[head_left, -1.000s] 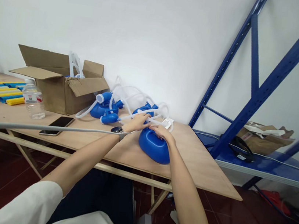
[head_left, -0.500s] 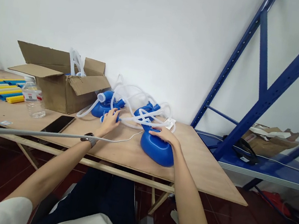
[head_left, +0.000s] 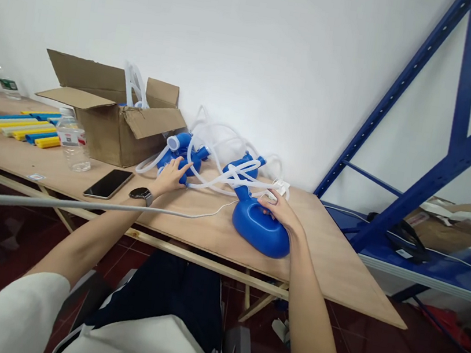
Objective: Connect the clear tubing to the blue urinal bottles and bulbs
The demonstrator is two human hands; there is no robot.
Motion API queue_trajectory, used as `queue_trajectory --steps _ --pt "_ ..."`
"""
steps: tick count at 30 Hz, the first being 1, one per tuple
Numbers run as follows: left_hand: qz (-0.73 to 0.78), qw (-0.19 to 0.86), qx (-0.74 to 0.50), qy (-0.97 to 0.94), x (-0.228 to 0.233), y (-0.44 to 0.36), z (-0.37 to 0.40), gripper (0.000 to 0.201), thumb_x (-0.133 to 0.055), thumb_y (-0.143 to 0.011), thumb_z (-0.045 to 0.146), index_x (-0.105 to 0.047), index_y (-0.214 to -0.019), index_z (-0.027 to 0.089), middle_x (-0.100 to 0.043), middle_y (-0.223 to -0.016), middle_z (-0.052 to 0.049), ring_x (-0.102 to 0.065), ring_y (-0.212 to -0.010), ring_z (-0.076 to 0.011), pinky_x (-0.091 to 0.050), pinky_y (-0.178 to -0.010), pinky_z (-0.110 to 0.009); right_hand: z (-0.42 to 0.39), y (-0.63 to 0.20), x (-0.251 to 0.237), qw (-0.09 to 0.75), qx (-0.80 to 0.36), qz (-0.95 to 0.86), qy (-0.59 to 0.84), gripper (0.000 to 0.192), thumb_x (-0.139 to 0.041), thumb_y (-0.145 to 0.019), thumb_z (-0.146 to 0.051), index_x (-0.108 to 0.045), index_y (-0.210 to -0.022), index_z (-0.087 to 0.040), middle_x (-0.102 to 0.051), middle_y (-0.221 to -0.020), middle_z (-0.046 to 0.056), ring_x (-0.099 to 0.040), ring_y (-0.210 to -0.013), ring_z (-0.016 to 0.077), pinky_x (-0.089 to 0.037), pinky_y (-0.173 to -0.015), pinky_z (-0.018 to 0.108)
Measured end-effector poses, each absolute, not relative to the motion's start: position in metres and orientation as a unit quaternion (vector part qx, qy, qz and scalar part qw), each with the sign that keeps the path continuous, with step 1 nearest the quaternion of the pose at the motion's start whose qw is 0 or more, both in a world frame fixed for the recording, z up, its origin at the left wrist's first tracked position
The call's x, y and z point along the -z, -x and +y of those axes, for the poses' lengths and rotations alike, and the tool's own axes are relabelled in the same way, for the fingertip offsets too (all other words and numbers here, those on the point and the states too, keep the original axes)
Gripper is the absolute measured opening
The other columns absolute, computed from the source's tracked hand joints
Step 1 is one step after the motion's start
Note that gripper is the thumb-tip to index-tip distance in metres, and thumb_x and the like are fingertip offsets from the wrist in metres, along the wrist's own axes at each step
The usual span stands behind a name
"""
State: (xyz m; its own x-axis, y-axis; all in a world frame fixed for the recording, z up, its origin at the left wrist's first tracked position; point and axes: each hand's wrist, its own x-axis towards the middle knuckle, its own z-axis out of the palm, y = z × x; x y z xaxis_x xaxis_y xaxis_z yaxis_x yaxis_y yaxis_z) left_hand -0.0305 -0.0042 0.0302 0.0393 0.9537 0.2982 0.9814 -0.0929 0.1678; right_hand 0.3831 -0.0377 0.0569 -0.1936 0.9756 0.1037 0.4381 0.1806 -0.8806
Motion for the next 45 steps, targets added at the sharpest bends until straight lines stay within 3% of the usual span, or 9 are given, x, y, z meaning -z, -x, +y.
queue_trajectory --steps 4,7,15,19,23,30,36,41,45 --pt "-0.68 0.042 0.17 0.712 -0.035 0.033 -0.013 0.072 -0.057 -0.075 0.057 -0.048 -0.136 0.019 -0.034 -0.153 -0.007 -0.022 -0.156 -0.0154 -0.03 -0.142 -0.049 -0.04 -0.382 -0.056 0.382 -0.363 -0.664 0.531 0.1 -0.079 -0.08 -0.046 -0.028 -0.16 -0.015 -0.063 -0.065 -0.001 -0.055 -0.056 0.014 -0.034 -0.044 0.02" --pt "-0.674 0.046 0.18 0.715 -0.041 0.031 -0.022 0.067 -0.055 -0.074 0.061 -0.058 -0.124 0.017 -0.044 -0.144 -0.008 -0.031 -0.148 -0.0132 -0.032 -0.139 -0.045 -0.044 -0.378 -0.058 0.399 -0.369 -0.649 0.532 0.1 -0.079 -0.08 -0.042 -0.025 -0.16 -0.014 -0.066 -0.069 0.001 -0.059 -0.059 0.0159 -0.035 -0.045 0.02" --pt "-0.606 0.109 0.281 0.736 -0.107 -0.023 -0.025 0.068 -0.046 -0.078 0.058 -0.046 -0.141 0.032 -0.023 -0.161 -0.004 -0.02 -0.154 -0.0215 -0.023 -0.138 -0.053 -0.071 -0.363 -0.083 0.412 -0.411 -0.608 0.54 0.057 -0.06 -0.096 -0.048 -0.054 -0.138 -0.01 -0.069 -0.077 0.009 -0.059 -0.061 0.0172 -0.043 -0.05 0.024" --pt "-0.53 0.133 0.296 0.783 -0.145 -0.075 -0.03 0.066 -0.043 -0.079 0.057 -0.041 -0.142 0.037 -0.015 -0.166 0.001 -0.013 -0.161 -0.021 -0.013 -0.141 -0.056 -0.083 -0.363 -0.111 0.433 -0.434 -0.585 0.53 0.076 -0.024 -0.103 -0.068 -0.054 -0.139 -0.008 -0.068 -0.081 0.013 -0.056 -0.06 0.017 -0.046 -0.057 0.027" --pt "-0.417 0.147 0.269 0.855 -0.155 -0.129 -0.04 0.063 -0.04 -0.08 0.058 -0.048 -0.138 0.034 -0.023 -0.164 -0.001 -0.026 -0.155 -0.0216 -0.02 -0.135 -0.06 -0.093 -0.363 -0.136 0.487 -0.457 -0.557 0.493 0.092 -0.003 -0.097 -0.077 -0.046 -0.148 -0.013 -0.067 -0.089 0.012 -0.057 -0.063 0.017 -0.046 -0.059 0.026" --pt "-0.305 0.182 0.266 0.896 -0.149 -0.158 -0.048 0.051 -0.034 -0.085 0.046 -0.057 -0.129 0.033 -0.027 -0.163 0.003 -0.019 -0.161 -0.021 -0.027 -0.137 -0.059 -0.095 -0.363 -0.138 0.591 -0.437 -0.49 0.468 0.051 -0.049 -0.101 -0.046 -0.062 -0.137 -0.013 -0.063 -0.082 0.004 -0.047 -0.06 0.0093 -0.042 -0.059 0.02" --pt "-0.235 0.208 0.262 0.913 -0.143 -0.139 -0.07 0.051 -0.038 -0.085 0.047 -0.041 -0.135 0.053 -0.004 -0.167 0.015 -0.009 -0.17 -0.0145 -0.008 -0.146 -0.067 -0.102 -0.387 -0.139 0.599 -0.428 -0.495 0.462 0.048 -0.056 -0.093 -0.042 -0.071 -0.125 -0.01 -0.065 -0.08 0.005 -0.048 -0.064 0.0116 -0.045 -0.065 0.022" --pt "-0.21 0.19 0.243 0.928 -0.137 -0.135 -0.088 0.045 -0.039 -0.086 0.043 -0.052 -0.129 0.043 -0.009 -0.166 0.019 -0.005 -0.17 -0.0035 -0.001 -0.155 -0.053 -0.111 -0.406 -0.143 0.575 -0.426 -0.515 0.472 0.049 -0.058 -0.091 -0.047 -0.072 -0.123 -0.014 -0.067 -0.081 0.005 -0.049 -0.063 0.0131 -0.044 -0.062 0.024" --pt "-0.221 0.215 0.248 0.918 -0.127 -0.142 -0.086 0.039 -0.039 -0.086 0.042 -0.059 -0.12 0.039 -0.008 -0.166 0.021 -0.003 -0.17 -0.0033 0.007 -0.153 -0.057 -0.113 -0.402 -0.135 0.571 -0.427 -0.526 0.464 0.053 -0.059 -0.092 -0.058 -0.073 -0.117 -0.012 -0.06 -0.071 0.003 -0.05 -0.065 0.014 -0.044 -0.063 0.024"
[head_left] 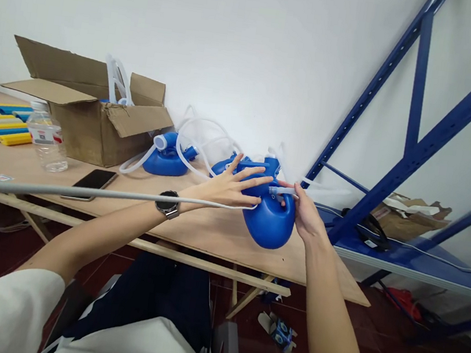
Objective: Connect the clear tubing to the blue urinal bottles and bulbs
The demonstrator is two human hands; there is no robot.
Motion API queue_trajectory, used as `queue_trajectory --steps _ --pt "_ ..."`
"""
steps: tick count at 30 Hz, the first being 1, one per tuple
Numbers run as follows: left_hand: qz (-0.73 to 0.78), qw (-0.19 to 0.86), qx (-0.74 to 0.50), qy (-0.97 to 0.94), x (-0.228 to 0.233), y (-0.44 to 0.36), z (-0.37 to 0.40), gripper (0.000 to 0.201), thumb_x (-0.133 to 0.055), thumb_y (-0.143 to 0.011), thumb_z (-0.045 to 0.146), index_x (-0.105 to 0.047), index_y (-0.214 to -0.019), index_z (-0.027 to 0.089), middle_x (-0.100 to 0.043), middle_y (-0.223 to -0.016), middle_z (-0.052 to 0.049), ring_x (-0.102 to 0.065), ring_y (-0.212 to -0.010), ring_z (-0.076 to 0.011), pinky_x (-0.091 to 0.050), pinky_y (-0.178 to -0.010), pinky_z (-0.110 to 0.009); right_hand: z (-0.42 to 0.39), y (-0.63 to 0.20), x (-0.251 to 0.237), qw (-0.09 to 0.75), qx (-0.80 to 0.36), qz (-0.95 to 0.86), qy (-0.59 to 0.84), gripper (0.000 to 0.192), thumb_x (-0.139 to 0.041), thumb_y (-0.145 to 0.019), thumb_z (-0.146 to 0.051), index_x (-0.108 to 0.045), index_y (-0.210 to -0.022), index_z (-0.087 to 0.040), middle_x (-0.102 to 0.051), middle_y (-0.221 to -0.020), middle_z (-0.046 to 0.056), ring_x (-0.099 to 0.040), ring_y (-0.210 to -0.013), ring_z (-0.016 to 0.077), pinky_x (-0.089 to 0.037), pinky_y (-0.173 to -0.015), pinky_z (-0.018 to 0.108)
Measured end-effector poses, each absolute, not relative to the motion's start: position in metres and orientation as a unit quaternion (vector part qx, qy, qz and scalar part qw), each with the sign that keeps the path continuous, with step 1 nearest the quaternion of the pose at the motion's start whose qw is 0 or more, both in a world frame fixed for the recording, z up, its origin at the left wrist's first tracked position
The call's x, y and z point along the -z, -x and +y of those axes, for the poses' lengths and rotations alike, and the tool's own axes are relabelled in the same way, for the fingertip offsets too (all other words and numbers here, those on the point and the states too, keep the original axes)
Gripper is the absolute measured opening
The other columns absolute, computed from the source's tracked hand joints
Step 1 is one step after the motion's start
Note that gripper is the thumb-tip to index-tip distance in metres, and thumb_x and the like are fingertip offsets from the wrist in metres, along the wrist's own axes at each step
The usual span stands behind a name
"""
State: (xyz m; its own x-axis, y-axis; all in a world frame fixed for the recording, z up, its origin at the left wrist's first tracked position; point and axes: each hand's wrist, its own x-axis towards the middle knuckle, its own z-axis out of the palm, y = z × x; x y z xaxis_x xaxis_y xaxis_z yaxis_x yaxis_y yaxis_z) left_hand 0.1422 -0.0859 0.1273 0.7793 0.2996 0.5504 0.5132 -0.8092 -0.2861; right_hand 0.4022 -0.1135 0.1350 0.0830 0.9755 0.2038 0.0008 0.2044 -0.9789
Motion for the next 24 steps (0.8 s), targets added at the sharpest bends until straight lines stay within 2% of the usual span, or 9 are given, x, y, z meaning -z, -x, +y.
queue_trajectory --steps 3,6,9,13,16,18,20,22,24 --pt "-0.213 0.267 0.254 0.905 -0.114 -0.143 -0.082 0.036 -0.037 -0.087 0.036 -0.061 -0.114 0.035 -0.01 -0.165 0.02 -0.014 -0.168 -0.0042 0.013 -0.149 -0.062 -0.117 -0.394 -0.128 0.554 -0.444 -0.542 0.45 0.064 -0.062 -0.085 -0.072 -0.074 -0.106 -0.014 -0.061 -0.075 0.005 -0.053 -0.071 0.017 -0.046 -0.068 0.027" --pt "-0.173 0.299 0.238 0.908 -0.101 -0.136 -0.081 0.036 -0.037 -0.088 0.028 -0.06 -0.116 0.031 -0.025 -0.162 0.017 -0.027 -0.162 0.0031 0.027 -0.146 -0.055 -0.124 -0.39 -0.124 0.54 -0.457 -0.558 0.434 0.07 -0.066 -0.074 -0.081 -0.076 -0.099 -0.017 -0.061 -0.076 0.006 -0.056 -0.078 0.0197 -0.047 -0.074 0.029" --pt "-0.134 0.342 0.227 0.902 -0.093 -0.123 -0.082 0.045 -0.039 -0.087 0.024 -0.051 -0.13 0.032 -0.032 -0.16 0.015 -0.031 -0.159 0.0074 0.035 -0.142 -0.048 -0.131 -0.398 -0.126 0.541 -0.461 -0.552 0.435 0.071 -0.067 -0.072 -0.083 -0.079 -0.097 -0.018 -0.063 -0.077 0.006 -0.056 -0.081 0.0199 -0.048 -0.077 0.029" --pt "-0.139 0.417 0.263 0.859 -0.085 -0.103 -0.076 0.058 -0.043 -0.086 0.024 -0.039 -0.143 0.032 -0.032 -0.161 0.013 -0.023 -0.163 0.0076 0.042 -0.136 -0.046 -0.138 -0.431 -0.13 0.586 -0.463 -0.533 0.398 0.063 -0.068 -0.073 -0.081 -0.08 -0.09 -0.021 -0.067 -0.083 0.006 -0.059 -0.086 0.0194 -0.051 -0.082 0.027" --pt "-0.133 0.439 0.331 0.825 -0.071 -0.085 -0.063 0.05 -0.051 -0.083 0.024 -0.05 -0.132 0.031 -0.033 -0.16 0.014 -0.009 -0.168 0.0047 0.045 -0.136 -0.046 -0.141 -0.467 -0.131 0.625 -0.443 -0.494 0.412 0.056 -0.068 -0.076 -0.078 -0.077 -0.085 -0.023 -0.071 -0.093 0.006 -0.063 -0.094 0.0214 -0.053 -0.087 0.028" --pt "-0.176 0.383 0.358 0.833 -0.056 -0.072 -0.055 0.037 -0.053 -0.082 0.028 -0.06 -0.119 0.029 -0.038 -0.157 0.013 -0.012 -0.167 0.0044 0.034 -0.146 -0.048 -0.142 -0.49 -0.129 0.636 -0.403 -0.463 0.467 0.055 -0.065 -0.079 -0.077 -0.076 -0.082 -0.023 -0.073 -0.101 0.008 -0.065 -0.103 0.025 -0.054 -0.091 0.031" --pt "-0.281 0.282 0.36 0.844 -0.04 -0.059 -0.051 0.029 -0.051 -0.083 0.034 -0.066 -0.107 0.026 -0.044 -0.154 0.01 -0.028 -0.16 0.0046 0.009 -0.156 -0.048 -0.14 -0.509 -0.127 0.62 -0.352 -0.449 0.539 0.055 -0.061 -0.085 -0.073 -0.076 -0.082 -0.02 -0.073 -0.11 0.012 -0.063 -0.113 0.029 -0.054 -0.094 0.034" --pt "-0.376 0.203 0.353 0.832 -0.024 -0.047 -0.053 0.031 -0.048 -0.084 0.041 -0.068 -0.102 0.025 -0.046 -0.152 0.007 -0.04 -0.149 0.0032 -0.019 -0.153 -0.044 -0.135 -0.521 -0.123 0.576 -0.306 -0.452 0.609 0.051 -0.06 -0.089 -0.066 -0.077 -0.082 -0.018 -0.073 -0.113 0.014 -0.063 -0.116 0.031 -0.053 -0.095 0.036" --pt "-0.421 0.172 0.347 0.82 -0.01 -0.034 -0.06 0.037 -0.047 -0.083 0.045 -0.07 -0.103 0.025 -0.049 -0.149 0.003 -0.045 -0.141 0.0009 -0.037 -0.142 -0.036 -0.127 -0.528 -0.12 0.526 -0.282 -0.463 0.656 0.047 -0.062 -0.089 -0.061 -0.078 -0.08 -0.017 -0.075 -0.106 0.014 -0.064 -0.111 0.0317 -0.052 -0.096 0.037"
